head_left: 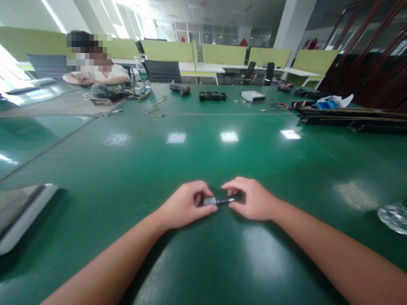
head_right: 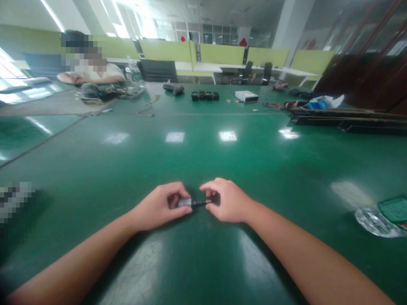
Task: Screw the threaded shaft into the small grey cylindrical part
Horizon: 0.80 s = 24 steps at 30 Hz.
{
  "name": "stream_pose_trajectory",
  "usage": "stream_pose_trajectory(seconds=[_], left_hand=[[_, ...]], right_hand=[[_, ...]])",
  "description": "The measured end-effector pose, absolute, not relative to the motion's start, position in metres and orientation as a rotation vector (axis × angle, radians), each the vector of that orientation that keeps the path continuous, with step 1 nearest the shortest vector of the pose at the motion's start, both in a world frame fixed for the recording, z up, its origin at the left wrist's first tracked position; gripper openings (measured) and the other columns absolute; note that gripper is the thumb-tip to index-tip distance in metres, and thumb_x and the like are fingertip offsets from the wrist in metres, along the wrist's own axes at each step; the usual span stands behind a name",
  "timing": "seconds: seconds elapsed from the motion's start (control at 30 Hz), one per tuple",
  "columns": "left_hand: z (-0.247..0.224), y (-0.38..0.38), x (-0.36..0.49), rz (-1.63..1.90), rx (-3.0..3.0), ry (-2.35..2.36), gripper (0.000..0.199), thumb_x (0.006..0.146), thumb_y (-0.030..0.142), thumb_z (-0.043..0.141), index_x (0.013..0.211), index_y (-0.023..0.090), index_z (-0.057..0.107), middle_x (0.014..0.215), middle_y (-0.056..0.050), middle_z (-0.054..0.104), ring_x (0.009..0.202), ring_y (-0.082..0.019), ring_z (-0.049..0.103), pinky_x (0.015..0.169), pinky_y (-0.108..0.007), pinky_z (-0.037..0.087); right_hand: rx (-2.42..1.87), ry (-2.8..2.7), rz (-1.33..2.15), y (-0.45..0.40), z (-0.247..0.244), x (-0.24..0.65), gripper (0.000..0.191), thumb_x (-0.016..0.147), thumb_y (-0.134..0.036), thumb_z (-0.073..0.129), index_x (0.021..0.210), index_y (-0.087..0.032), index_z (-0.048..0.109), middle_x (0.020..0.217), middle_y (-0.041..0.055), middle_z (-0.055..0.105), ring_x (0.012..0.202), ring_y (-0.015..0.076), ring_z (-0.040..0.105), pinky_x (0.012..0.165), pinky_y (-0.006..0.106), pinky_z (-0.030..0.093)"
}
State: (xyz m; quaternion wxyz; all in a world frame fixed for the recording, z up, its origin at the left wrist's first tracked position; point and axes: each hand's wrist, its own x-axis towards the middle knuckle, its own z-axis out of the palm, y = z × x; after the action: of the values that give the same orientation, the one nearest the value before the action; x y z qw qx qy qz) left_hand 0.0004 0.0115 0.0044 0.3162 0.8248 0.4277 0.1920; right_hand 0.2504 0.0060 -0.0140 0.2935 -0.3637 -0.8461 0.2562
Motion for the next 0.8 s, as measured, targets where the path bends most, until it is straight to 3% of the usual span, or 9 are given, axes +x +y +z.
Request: stream_pose_trajectory(seconds=[0.1, 0.2, 0.43, 0.57, 0.8], left_hand=[[0.0043, 0.0115, 0.0004, 0.491, 2.179, 1.128, 0.024, 0.08, 0.039, 0.073, 0.089, 0.018, 0.067, 0.067, 0.003, 0.057, 0.059, -0.012, 0.05, 0.055, -0.022, 0.035], [0.0051, 0.0114, 0.0006, 0.486, 2.196, 1.129, 0.025, 0.08, 0.04, 0.073, 0.09, 0.018, 0.068, 0.068, 0.003, 0.057, 0.06, -0.012, 0.05, 0.055, -0.022, 0.035], [0.0095, 0.0102, 0.0015, 0.478, 2.231, 1.092, 0.032, 0.075, 0.04, 0.078, 0.096, 0.019, 0.069, 0.074, 0.002, 0.061, 0.065, -0.013, 0.053, 0.059, -0.023, 0.038], [0.0094, 0.0102, 0.0009, 0.498, 2.229, 1.068, 0.034, 0.081, 0.048, 0.072, 0.099, 0.019, 0.07, 0.075, 0.001, 0.062, 0.065, -0.013, 0.052, 0.059, -0.023, 0.038], [0.0077, 0.0098, -0.0004, 0.507, 2.235, 1.024, 0.031, 0.086, 0.046, 0.067, 0.1, 0.019, 0.07, 0.077, 0.0, 0.062, 0.066, -0.012, 0.051, 0.059, -0.023, 0.038]], right_hand=[[-0.987, -2.321, 0.601, 0.0075, -0.0127, 0.25, 0.016, 0.075, -0.014, 0.072, 0.09, -0.018, 0.07, 0.087, 0.0052, 0.069, 0.085, 0.0199, 0.061, 0.081, 0.034, 0.048], [-1.0, -2.345, 0.573, 0.0071, -0.0123, 0.2478, 0.004, 0.078, -0.016, 0.07, 0.082, -0.018, 0.07, 0.083, 0.0046, 0.069, 0.084, 0.0198, 0.061, 0.08, 0.034, 0.047], [-0.95, -2.344, 0.546, 0.0073, -0.0143, 0.2477, 0.003, 0.08, -0.017, 0.071, 0.081, -0.018, 0.068, 0.082, 0.0037, 0.069, 0.083, 0.0191, 0.061, 0.08, 0.034, 0.046], [-0.922, -2.335, 0.531, 0.0067, -0.0137, 0.2487, 0.003, 0.081, -0.017, 0.071, 0.082, -0.019, 0.068, 0.082, 0.0036, 0.068, 0.082, 0.0188, 0.061, 0.079, 0.034, 0.046], [-0.863, -2.279, 0.486, 0.005, -0.011, 0.2486, 0.004, 0.082, -0.016, 0.068, 0.083, -0.02, 0.066, 0.083, 0.004, 0.068, 0.08, 0.0187, 0.06, 0.077, 0.033, 0.048]])
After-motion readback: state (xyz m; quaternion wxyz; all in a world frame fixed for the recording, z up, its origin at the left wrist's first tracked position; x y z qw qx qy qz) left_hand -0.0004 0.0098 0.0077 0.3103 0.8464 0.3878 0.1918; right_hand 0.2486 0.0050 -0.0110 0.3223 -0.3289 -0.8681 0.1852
